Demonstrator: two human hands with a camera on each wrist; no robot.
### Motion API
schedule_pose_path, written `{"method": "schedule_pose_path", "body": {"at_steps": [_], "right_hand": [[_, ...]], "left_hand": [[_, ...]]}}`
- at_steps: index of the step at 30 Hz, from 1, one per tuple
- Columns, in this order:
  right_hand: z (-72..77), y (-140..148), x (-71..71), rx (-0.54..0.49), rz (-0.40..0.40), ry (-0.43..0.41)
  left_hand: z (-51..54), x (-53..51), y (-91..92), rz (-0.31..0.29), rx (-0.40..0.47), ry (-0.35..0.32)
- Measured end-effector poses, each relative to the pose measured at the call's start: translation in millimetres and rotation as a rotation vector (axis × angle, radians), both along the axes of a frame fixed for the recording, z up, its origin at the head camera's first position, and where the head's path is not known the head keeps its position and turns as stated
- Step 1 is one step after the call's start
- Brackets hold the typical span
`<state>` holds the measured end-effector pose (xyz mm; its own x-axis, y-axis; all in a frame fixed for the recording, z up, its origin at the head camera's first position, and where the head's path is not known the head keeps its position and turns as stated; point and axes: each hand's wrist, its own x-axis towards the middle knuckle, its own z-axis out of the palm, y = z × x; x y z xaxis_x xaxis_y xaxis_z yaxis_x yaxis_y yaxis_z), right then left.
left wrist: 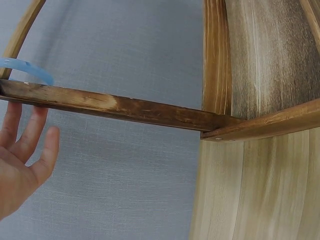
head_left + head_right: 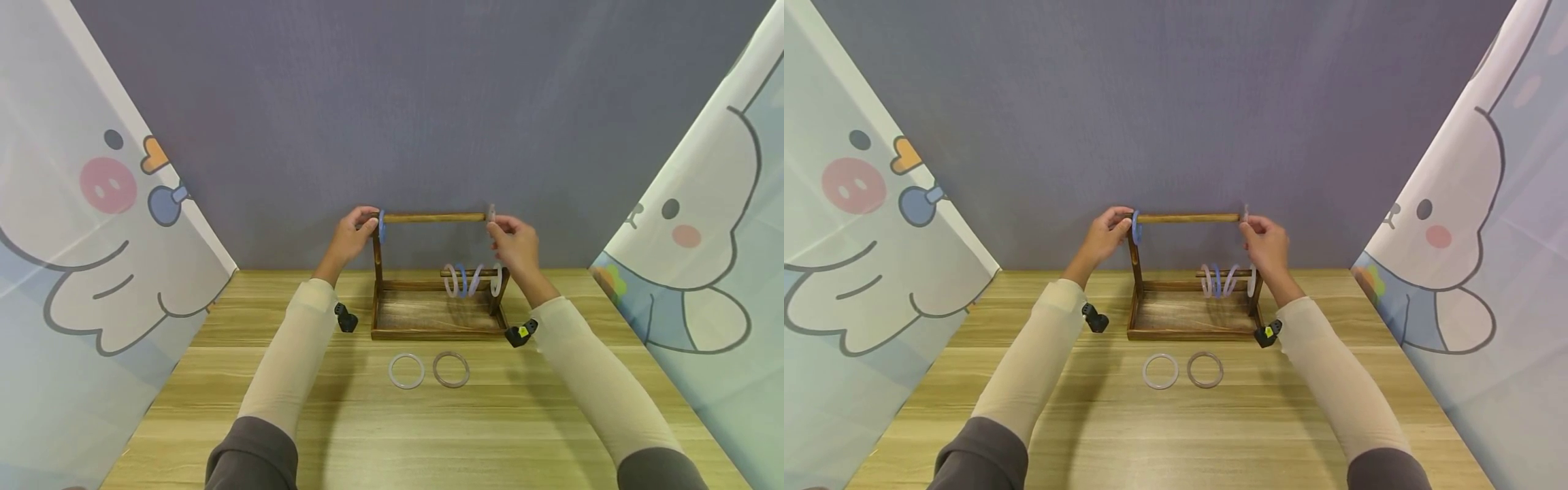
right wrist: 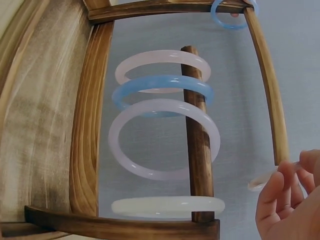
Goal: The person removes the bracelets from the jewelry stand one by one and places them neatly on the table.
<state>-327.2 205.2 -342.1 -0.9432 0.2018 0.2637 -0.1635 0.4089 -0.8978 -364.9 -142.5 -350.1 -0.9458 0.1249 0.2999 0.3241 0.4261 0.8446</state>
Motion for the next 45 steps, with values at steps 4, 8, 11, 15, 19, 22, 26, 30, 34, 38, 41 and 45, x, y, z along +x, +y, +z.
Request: {"method": "schedule_pose_path", "body": {"at_steps": [4,8,11,15,19,22,26,30,34,38,41,45], "right_hand": [[-1.4,2,4.0,0.036,0.012,0.011],[-2.3,4,6.9,0.058,0.028,0.036],[-3.2,4,8.4,0.064,0.044,0.053],[-4.8,7,11.6,0.062,0.068,0.082],[-7.7,10,15.6,0.086,0.093,0.122],[-11.1,12,18.6,0.121,0.116,0.150],[-15.8,15,20.8,0.155,0.140,0.168],[-18.4,16,23.3,0.167,0.147,0.169],[-20.4,17,26.7,0.177,0.159,0.166],[-22.3,16,29.6,0.192,0.188,0.165],[-22.8,16,32.2,0.194,0.204,0.171],[-23.1,13,37.3,0.195,0.230,0.166]], "left_hand": [[0.3,-0.2,0.5,0.002,-0.009,0.004],[0.5,-0.9,1.0,0.008,-0.014,0.008],[0.7,-0.9,1.1,0.012,-0.018,0.009],[0.9,-1.1,0.9,0.008,-0.016,0.008],[0.9,-1.8,0.1,-0.001,-0.003,0.002],[0.6,-2.4,-0.8,-0.007,0.004,0.000],[-0.2,-3.5,-1.4,-0.013,0.015,-0.001],[-0.8,-4.0,-0.9,-0.012,0.021,-0.004],[-0.3,-3.5,-0.2,-0.004,0.000,0.007],[-0.4,-2.7,-0.3,0.001,-0.004,0.008],[-0.3,-2.7,-0.3,-0.003,0.006,0.007],[-0.5,-3.6,-0.9,-0.006,0.014,0.013]]}}
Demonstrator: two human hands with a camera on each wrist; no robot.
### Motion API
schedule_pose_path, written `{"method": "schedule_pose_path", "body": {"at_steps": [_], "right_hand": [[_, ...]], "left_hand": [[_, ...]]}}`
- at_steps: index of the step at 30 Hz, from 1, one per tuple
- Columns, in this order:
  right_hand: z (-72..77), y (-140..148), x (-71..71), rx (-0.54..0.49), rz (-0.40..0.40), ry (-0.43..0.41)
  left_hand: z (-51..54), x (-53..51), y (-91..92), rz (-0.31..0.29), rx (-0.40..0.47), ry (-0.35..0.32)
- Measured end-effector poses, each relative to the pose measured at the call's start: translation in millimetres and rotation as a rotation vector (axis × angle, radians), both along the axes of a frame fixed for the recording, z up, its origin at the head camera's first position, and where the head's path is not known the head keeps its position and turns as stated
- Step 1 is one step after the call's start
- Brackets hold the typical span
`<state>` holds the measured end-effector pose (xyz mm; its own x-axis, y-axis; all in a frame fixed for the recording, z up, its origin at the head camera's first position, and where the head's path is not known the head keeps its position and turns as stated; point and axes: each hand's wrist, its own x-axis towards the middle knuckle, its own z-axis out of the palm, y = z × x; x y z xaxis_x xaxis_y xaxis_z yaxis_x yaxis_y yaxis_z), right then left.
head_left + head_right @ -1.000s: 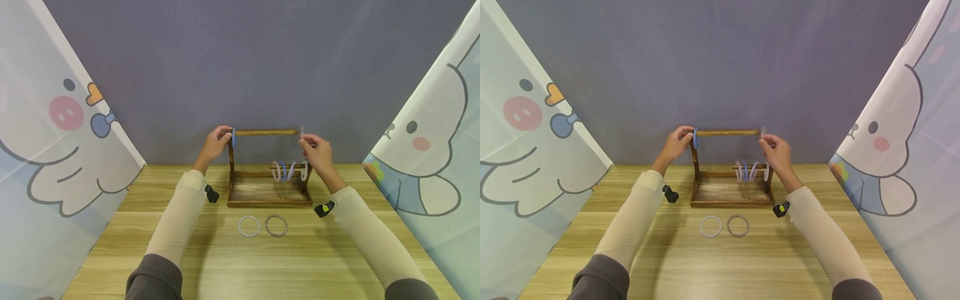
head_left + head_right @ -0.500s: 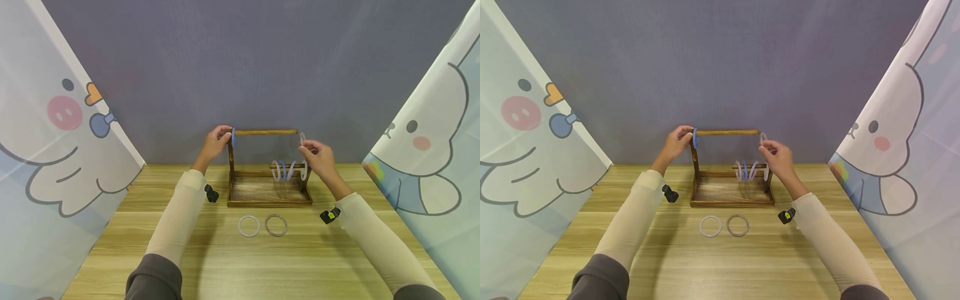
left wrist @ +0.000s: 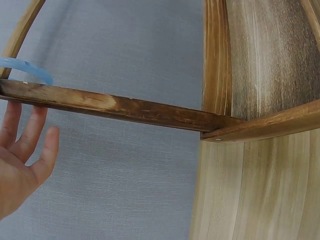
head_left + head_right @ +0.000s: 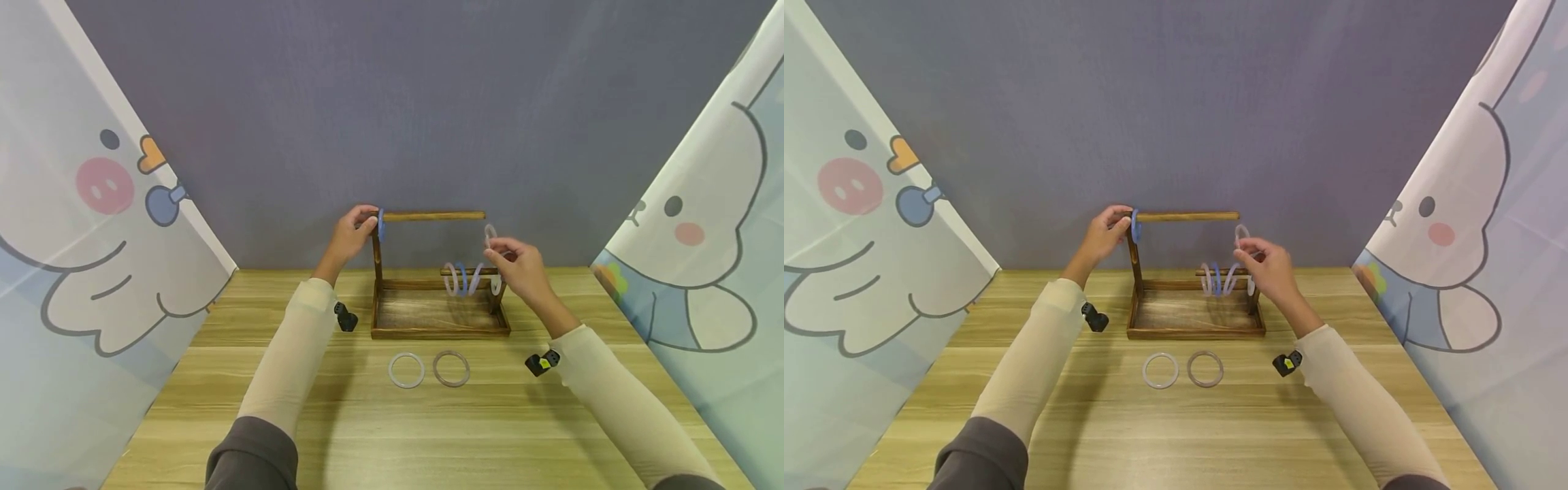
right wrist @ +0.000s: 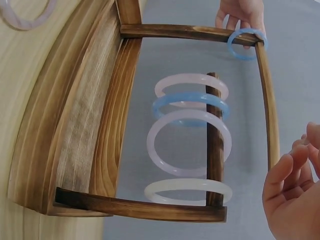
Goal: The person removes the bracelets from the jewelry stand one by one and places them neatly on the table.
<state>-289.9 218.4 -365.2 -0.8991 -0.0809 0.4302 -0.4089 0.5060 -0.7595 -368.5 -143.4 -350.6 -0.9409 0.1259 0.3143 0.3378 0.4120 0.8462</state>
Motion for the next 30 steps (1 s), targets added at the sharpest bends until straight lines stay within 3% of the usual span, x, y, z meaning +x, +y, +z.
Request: {"method": "schedule_pose_path", "body": {"at_steps": [14,21,30], "right_hand": [[-8.6,0,17.2,0.077,0.070,-0.005],[-14.1,2,20.9,0.098,0.159,-0.020],[-22.9,3,28.6,0.203,0.279,-0.017]], "left_hand": [[0.6,1.4,0.9,0.004,-0.008,0.013],[0.2,0.8,0.0,-0.005,-0.006,0.003],[-0.7,0.3,0.0,-0.014,0.009,-0.019]]}}
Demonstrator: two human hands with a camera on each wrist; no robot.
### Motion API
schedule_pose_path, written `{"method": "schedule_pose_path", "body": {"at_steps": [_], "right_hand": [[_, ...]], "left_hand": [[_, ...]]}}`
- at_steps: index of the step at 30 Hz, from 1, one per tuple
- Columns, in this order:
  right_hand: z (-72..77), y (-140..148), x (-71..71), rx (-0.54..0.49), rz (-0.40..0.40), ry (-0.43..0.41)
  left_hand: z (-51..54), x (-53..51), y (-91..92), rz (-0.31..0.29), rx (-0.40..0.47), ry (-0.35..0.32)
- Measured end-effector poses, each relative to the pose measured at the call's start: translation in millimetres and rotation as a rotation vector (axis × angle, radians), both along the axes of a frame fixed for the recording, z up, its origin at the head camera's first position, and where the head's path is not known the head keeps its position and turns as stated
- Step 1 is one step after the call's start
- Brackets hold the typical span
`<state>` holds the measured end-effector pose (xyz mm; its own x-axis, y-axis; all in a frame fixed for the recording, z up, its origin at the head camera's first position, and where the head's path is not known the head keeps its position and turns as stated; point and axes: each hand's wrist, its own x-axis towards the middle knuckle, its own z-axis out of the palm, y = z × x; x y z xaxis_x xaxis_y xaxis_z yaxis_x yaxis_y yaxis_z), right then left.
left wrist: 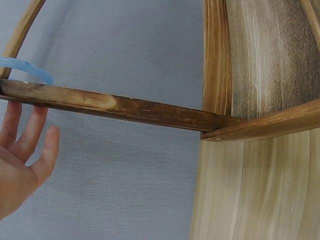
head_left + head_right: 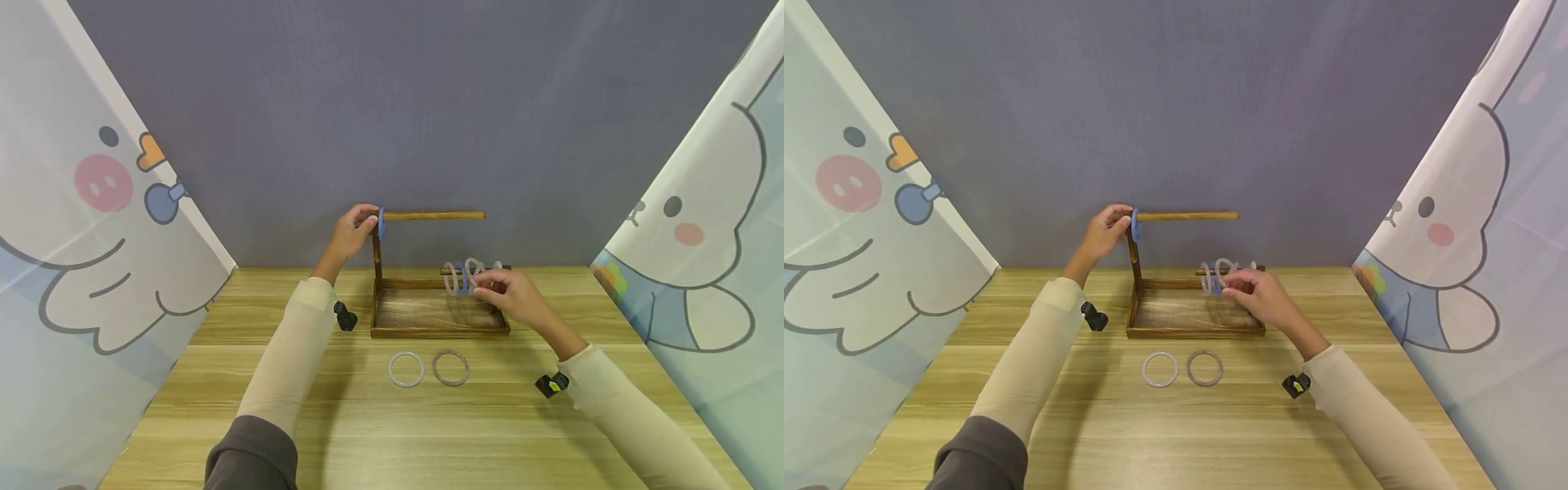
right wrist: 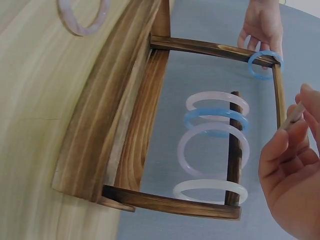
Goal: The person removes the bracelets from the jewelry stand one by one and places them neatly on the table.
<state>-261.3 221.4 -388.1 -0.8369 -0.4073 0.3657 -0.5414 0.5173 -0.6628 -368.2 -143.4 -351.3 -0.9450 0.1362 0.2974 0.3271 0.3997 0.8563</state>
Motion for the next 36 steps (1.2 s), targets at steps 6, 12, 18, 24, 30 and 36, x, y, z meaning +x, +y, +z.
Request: {"method": "schedule_pose_path", "body": {"at_steps": [6,12,18,24,30,36], "right_hand": [[-7.2,1,3.4,0.030,0.059,-0.034],[-12.8,1,6.2,0.038,0.090,-0.061],[-17.6,4,7.2,0.080,0.111,-0.060],[-25.0,7,9.4,0.115,0.145,-0.089],[-33.5,9,11.5,0.113,0.200,-0.096],[-41.8,13,12.2,0.130,0.253,-0.105]], "left_hand": [[-0.4,0.2,0.4,0.007,-0.007,0.008],[-0.1,0.7,0.4,0.006,-0.011,0.008],[-0.4,0.9,0.0,0.002,-0.012,0.004],[-0.4,1.7,-0.2,-0.001,-0.006,0.010],[0.6,2.6,0.0,0.003,-0.010,0.004],[1.2,3.2,0.0,-0.001,-0.012,0.004]]}}
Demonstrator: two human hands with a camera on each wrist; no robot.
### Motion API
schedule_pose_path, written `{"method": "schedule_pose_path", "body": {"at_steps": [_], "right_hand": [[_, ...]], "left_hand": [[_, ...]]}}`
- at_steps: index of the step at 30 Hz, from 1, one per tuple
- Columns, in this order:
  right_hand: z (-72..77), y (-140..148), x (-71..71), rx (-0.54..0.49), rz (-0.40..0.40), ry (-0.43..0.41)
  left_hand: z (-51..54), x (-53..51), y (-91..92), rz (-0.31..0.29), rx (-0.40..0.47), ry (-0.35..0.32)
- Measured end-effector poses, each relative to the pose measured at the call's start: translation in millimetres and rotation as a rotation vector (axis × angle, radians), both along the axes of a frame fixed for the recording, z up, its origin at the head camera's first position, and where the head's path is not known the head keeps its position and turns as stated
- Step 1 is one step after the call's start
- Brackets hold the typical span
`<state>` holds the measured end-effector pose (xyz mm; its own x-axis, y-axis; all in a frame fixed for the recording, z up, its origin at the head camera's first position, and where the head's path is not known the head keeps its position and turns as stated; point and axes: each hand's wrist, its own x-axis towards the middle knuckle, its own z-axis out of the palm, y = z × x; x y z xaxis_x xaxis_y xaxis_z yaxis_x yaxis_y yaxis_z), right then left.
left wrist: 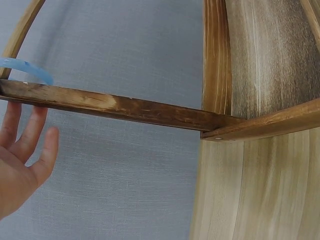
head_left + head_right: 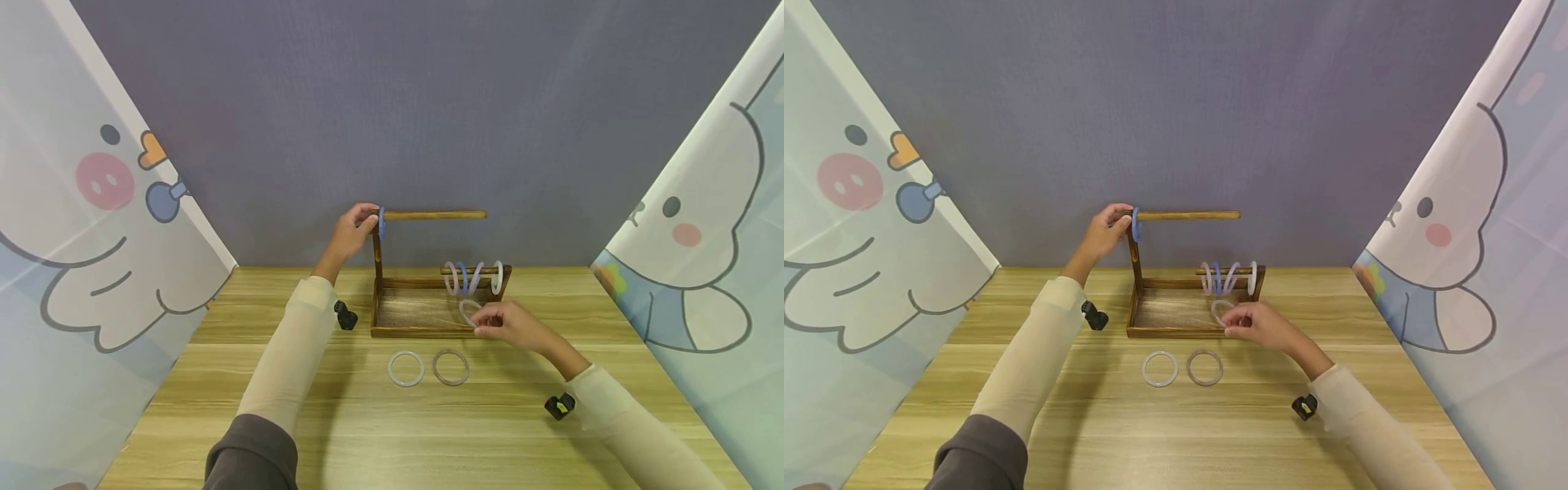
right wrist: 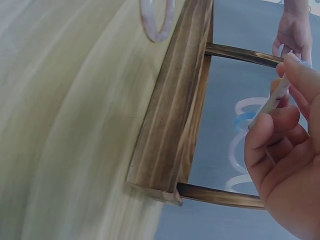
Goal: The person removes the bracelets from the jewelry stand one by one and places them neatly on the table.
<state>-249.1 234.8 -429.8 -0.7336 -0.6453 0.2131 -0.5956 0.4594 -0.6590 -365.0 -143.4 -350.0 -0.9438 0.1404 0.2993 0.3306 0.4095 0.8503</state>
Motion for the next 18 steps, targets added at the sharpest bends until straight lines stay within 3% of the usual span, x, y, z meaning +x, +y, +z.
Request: {"method": "schedule_pose_path", "body": {"at_steps": [18], "right_hand": [[-22.6,13,5.9,0.070,0.068,-0.084]], "left_hand": [[-0.3,-1.7,0.8,-0.004,0.006,-0.002]]}}
